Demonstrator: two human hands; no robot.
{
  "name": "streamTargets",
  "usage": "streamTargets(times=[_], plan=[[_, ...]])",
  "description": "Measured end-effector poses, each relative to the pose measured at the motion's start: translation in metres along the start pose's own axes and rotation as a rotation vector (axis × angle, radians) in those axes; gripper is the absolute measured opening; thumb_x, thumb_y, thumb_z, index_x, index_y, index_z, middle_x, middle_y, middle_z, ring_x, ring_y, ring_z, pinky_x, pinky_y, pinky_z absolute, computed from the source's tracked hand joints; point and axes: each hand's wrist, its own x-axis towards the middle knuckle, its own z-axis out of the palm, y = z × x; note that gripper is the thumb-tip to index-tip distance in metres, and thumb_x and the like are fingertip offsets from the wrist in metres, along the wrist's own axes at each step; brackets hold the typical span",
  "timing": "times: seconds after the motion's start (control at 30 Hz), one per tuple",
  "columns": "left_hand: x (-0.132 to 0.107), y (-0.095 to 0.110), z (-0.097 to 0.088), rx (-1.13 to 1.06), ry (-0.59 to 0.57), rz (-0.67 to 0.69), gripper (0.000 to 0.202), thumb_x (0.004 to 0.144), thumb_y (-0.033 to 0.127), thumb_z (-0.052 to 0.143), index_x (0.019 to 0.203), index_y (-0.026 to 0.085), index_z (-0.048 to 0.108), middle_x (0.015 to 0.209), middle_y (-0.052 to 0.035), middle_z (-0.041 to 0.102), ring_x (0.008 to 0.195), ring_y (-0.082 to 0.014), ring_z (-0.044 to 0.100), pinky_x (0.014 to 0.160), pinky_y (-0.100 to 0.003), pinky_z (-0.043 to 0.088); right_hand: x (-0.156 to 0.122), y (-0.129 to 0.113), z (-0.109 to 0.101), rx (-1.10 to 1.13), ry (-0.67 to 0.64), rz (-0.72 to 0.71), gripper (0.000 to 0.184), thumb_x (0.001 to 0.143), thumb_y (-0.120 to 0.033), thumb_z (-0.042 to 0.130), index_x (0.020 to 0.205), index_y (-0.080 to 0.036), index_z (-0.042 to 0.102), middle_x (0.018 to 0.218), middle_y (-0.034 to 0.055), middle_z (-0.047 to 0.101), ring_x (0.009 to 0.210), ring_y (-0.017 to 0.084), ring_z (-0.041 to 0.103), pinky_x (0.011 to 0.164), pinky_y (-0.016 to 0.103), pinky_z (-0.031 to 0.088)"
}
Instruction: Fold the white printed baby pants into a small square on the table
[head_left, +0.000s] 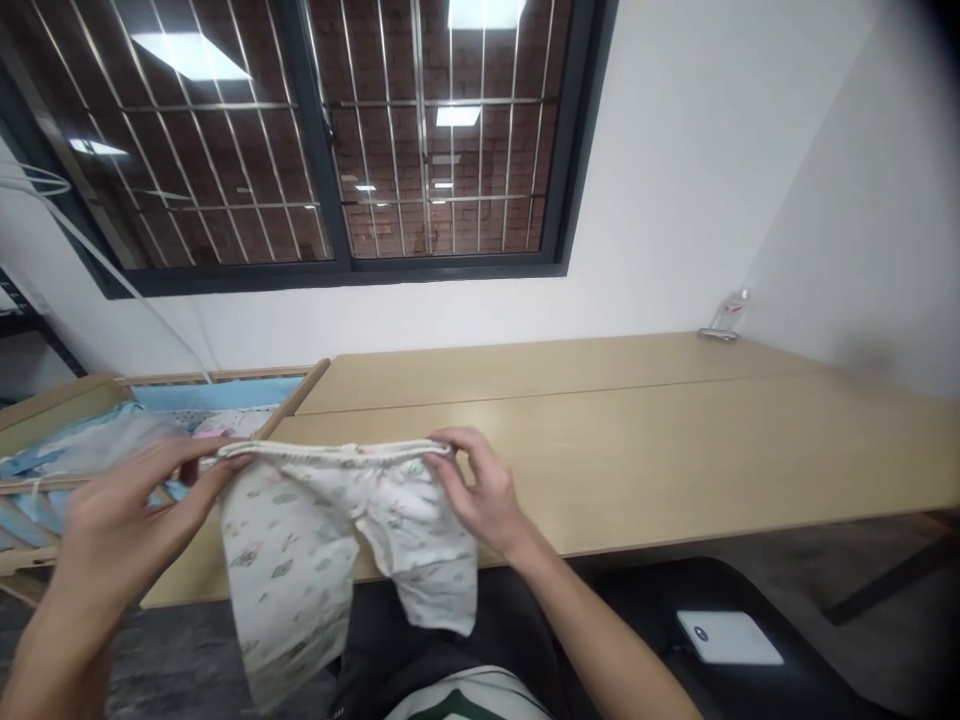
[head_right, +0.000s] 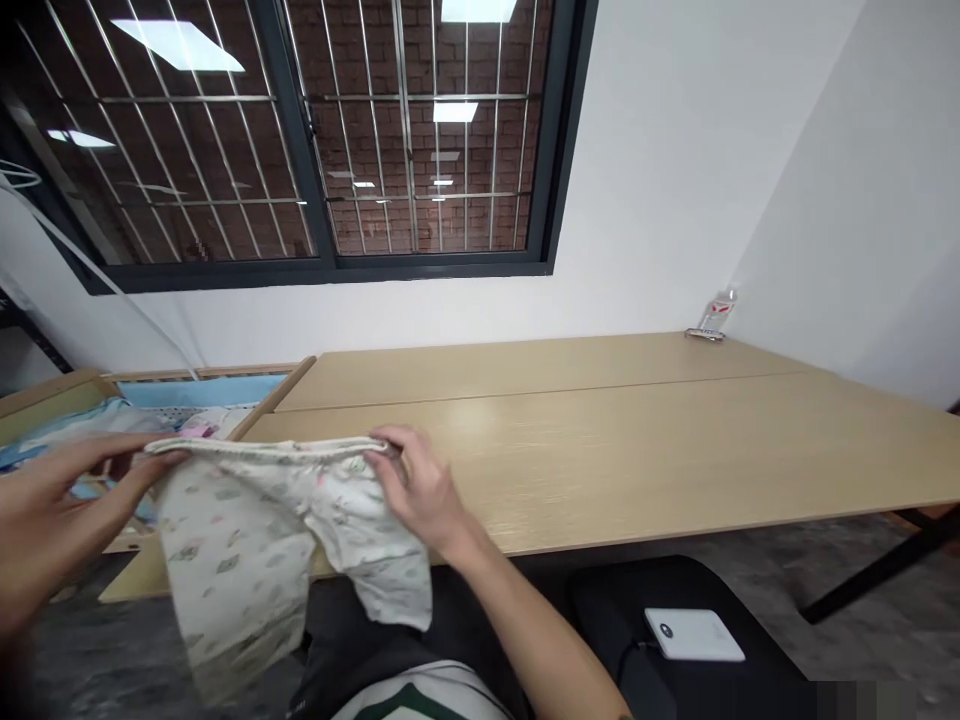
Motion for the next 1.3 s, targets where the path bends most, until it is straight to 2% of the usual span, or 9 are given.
streamTargets(times=[0.1, 0.23, 0.33, 0.5, 0.7, 0.83, 0.93, 1.1, 1.3], plan=[[0.031, 0.021, 0.042, -0.042, -0.016, 0.102, 0.029, 0.091, 0.054, 0.062, 0.097, 0.027, 0.072, 0.082, 0.0044, 0.067, 0.072, -0.0138, 0.057, 0.073, -0.026, 0.044, 0.023, 0.026, -0.022, -0.091, 0.02, -0.013, 0.019, 0.097, -0.025, 0.062, 0.115, -0.022, 0.064, 0.104, 0.0061, 0.07, 0.092, 0.017, 0.067, 0.083, 0.029, 0.054], [0.052, 0.016, 0.114, -0.063, -0.291, -0.012, 0.039, 0.092, 0.057, 0.056, 0.094, 0.022, 0.071, 0.08, -0.0009, 0.071, 0.072, -0.0181, 0.061, 0.066, -0.026, 0.041, 0.037, 0.077, -0.034, -0.223, -0.08, 0.082, 0.016, 0.098, -0.025, 0.057, 0.111, -0.02, 0.065, 0.106, 0.0074, 0.07, 0.097, 0.02, 0.065, 0.089, 0.034, 0.052], [0.044, 0.007, 0.173, -0.02, -0.554, -0.129, 0.035, 0.096, 0.05, 0.048, 0.098, 0.022, 0.069, 0.095, -0.004, 0.075, 0.084, -0.0202, 0.067, 0.067, -0.027, 0.042, 0.028, 0.125, -0.031, -0.312, -0.219, 0.246, 0.019, 0.097, -0.02, 0.053, 0.111, -0.018, 0.066, 0.11, 0.009, 0.07, 0.106, 0.022, 0.063, 0.096, 0.037, 0.048], [0.011, 0.0, 0.246, 0.056, -0.681, -0.173, 0.027, 0.095, 0.038, 0.05, 0.099, 0.018, 0.069, 0.098, -0.0104, 0.076, 0.09, -0.0257, 0.07, 0.073, -0.031, 0.046, 0.001, 0.186, -0.02, -0.523, -0.468, 0.473, 0.026, 0.092, -0.008, 0.05, 0.112, -0.014, 0.065, 0.114, 0.0113, 0.07, 0.11, 0.022, 0.061, 0.099, 0.032, 0.044], [-0.022, -0.001, 0.28, 0.067, -0.714, -0.017, 0.047, 0.101, 0.034, 0.037, 0.14, 0.012, 0.05, 0.144, -0.0167, 0.057, 0.136, -0.0261, 0.051, 0.112, -0.036, 0.037, -0.017, 0.199, -0.021, -0.655, -0.605, 0.497, 0.04, 0.091, -0.005, 0.044, 0.129, -0.011, 0.056, 0.132, 0.0172, 0.059, 0.115, 0.022, 0.059, 0.093, 0.029, 0.044], [-0.048, -0.006, 0.29, 0.042, -0.823, 0.101, 0.059, 0.102, 0.048, 0.033, 0.148, 0.012, 0.043, 0.158, -0.0146, 0.044, 0.148, -0.0253, 0.037, 0.12, -0.035, 0.03, -0.029, 0.195, -0.024, -0.692, -0.785, 0.481, 0.028, 0.093, -0.01, 0.046, 0.113, -0.014, 0.066, 0.119, 0.0163, 0.066, 0.105, 0.024, 0.063, 0.091, 0.032, 0.044], [-0.056, -0.011, 0.302, 0.071, -0.872, 0.104, 0.063, 0.102, 0.048, 0.028, 0.149, 0.007, 0.041, 0.162, -0.0193, 0.035, 0.153, -0.03, 0.027, 0.121, -0.041, 0.026, -0.033, 0.199, -0.023, -0.699, -0.859, 0.476, 0.03, 0.095, -0.011, 0.046, 0.116, -0.016, 0.066, 0.127, 0.0158, 0.065, 0.115, 0.025, 0.06, 0.098, 0.033, 0.041], [-0.039, -0.015, 0.331, 0.12, -0.899, 0.079, 0.065, 0.102, 0.048, 0.026, 0.15, 0.005, 0.037, 0.162, -0.0232, 0.03, 0.153, -0.0332, 0.023, 0.121, -0.046, 0.026, -0.021, 0.229, -0.016, -0.731, -0.857, 0.504, 0.047, 0.097, -0.011, 0.038, 0.142, -0.017, 0.051, 0.157, 0.0161, 0.043, 0.14, 0.028, 0.041, 0.111, 0.043, 0.032], [-0.003, -0.015, 0.364, 0.157, -0.902, 0.028, 0.065, 0.104, 0.051, 0.022, 0.153, 0.01, 0.035, 0.163, -0.0218, 0.029, 0.153, -0.033, 0.024, 0.12, -0.048, 0.027, 0.002, 0.277, -0.005, -0.72, -0.807, 0.57, 0.05, 0.098, -0.011, 0.037, 0.147, -0.015, 0.047, 0.16, 0.0173, 0.037, 0.146, 0.028, 0.035, 0.115, 0.048, 0.028]])
